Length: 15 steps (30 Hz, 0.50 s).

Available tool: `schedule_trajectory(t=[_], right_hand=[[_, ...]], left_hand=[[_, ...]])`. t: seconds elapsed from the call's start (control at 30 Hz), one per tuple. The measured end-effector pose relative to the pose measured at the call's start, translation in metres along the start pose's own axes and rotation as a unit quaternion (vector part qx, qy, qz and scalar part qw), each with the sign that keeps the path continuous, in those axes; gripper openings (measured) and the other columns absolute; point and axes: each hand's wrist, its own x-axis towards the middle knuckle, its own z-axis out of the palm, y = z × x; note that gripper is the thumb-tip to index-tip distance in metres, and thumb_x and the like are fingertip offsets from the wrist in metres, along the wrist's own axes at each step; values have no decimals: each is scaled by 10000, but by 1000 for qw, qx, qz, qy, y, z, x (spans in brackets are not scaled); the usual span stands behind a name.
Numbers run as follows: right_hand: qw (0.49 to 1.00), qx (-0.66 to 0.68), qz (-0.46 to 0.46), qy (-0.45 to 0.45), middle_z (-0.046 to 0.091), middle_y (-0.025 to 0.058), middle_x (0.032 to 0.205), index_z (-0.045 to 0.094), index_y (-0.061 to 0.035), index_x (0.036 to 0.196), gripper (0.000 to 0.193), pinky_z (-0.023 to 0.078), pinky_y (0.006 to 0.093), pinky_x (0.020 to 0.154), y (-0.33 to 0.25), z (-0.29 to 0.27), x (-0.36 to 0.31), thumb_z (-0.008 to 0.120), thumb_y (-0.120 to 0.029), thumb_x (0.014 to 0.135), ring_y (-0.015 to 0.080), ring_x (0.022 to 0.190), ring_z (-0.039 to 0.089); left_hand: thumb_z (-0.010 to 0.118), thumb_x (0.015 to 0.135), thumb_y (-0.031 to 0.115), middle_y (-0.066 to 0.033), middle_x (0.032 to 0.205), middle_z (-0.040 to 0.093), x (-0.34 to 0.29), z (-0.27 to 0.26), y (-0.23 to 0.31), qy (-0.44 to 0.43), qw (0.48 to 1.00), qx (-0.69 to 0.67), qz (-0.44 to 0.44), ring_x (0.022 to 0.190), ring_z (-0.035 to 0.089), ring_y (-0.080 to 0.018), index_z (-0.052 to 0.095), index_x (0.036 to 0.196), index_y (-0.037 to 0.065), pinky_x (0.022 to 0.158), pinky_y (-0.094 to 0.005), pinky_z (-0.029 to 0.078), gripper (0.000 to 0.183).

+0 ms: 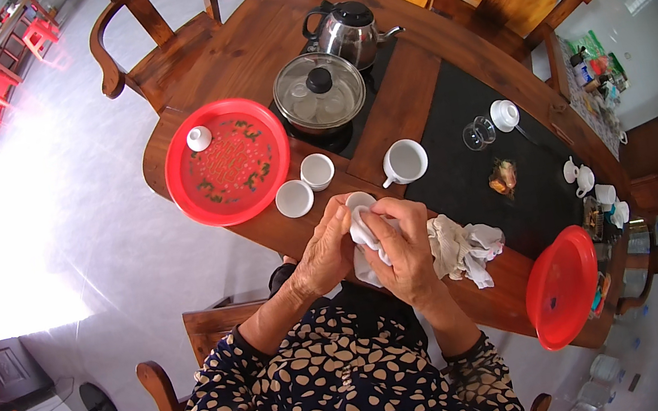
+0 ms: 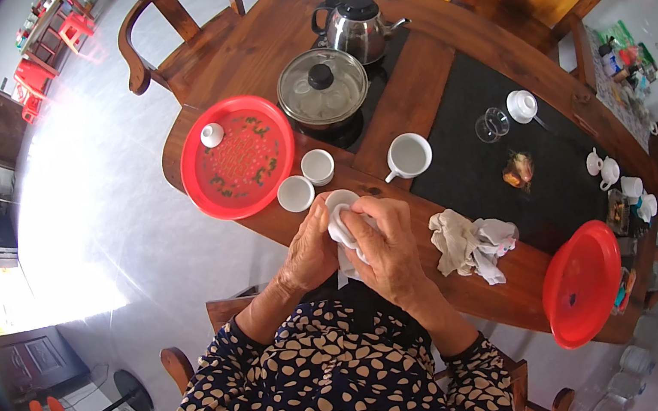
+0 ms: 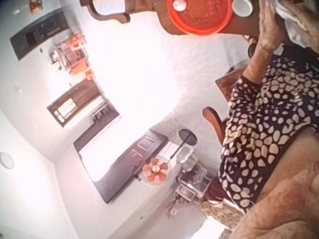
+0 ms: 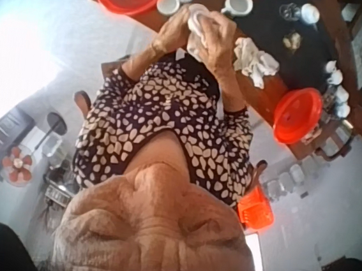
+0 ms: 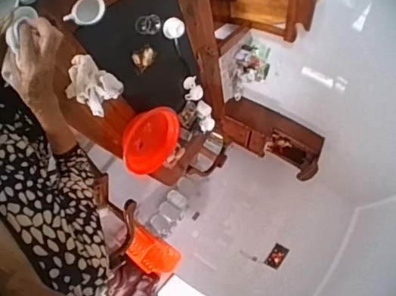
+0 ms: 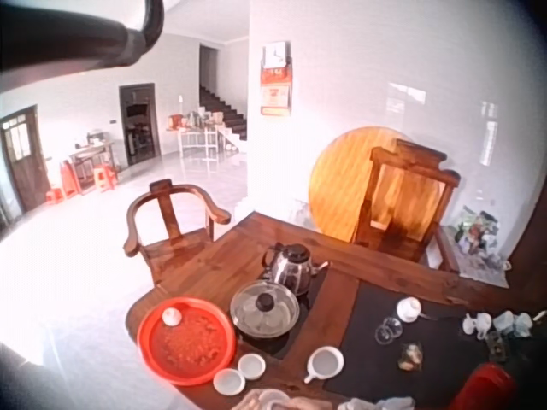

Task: The person sits at a wooden table and dries several small white cups using a white cloth. They wipe each cup individually and place the dried cups onto a red plastic tray. The process is repeated for multiple cups throughout the video.

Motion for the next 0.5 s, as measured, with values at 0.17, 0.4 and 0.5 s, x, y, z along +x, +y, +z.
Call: schedule_trajectory(t=[0.17,0.4,0.5], right_hand=[[991,116,15,-57,558,97,989,617,18,932,237,469,330,729,17,-9,-1,701,15,711,255,868,548],[972,214,24,-88,596,100,844,585,44,919,220,449,287,601,23,-29,16,580,-176,907,196,681,568],[955,250,160,9,607,77,821,590,27,939,247,450,267,574,24,-18,14,550,-217,941,149,662,564]], left_hand=[[422,1004,292,-30,1029,487,-4,-5,7,-8,995,95,-9,959,479,-95,408,1224,74,842,-256,418,310],[510,979,187,-16,929,529,-6,-13,30,-124,943,300,78,780,493,-59,555,1023,38,664,-206,419,162],[543,969,222,28,785,525,-7,-15,33,-109,971,210,-19,657,480,-30,579,978,52,526,-183,379,174]])
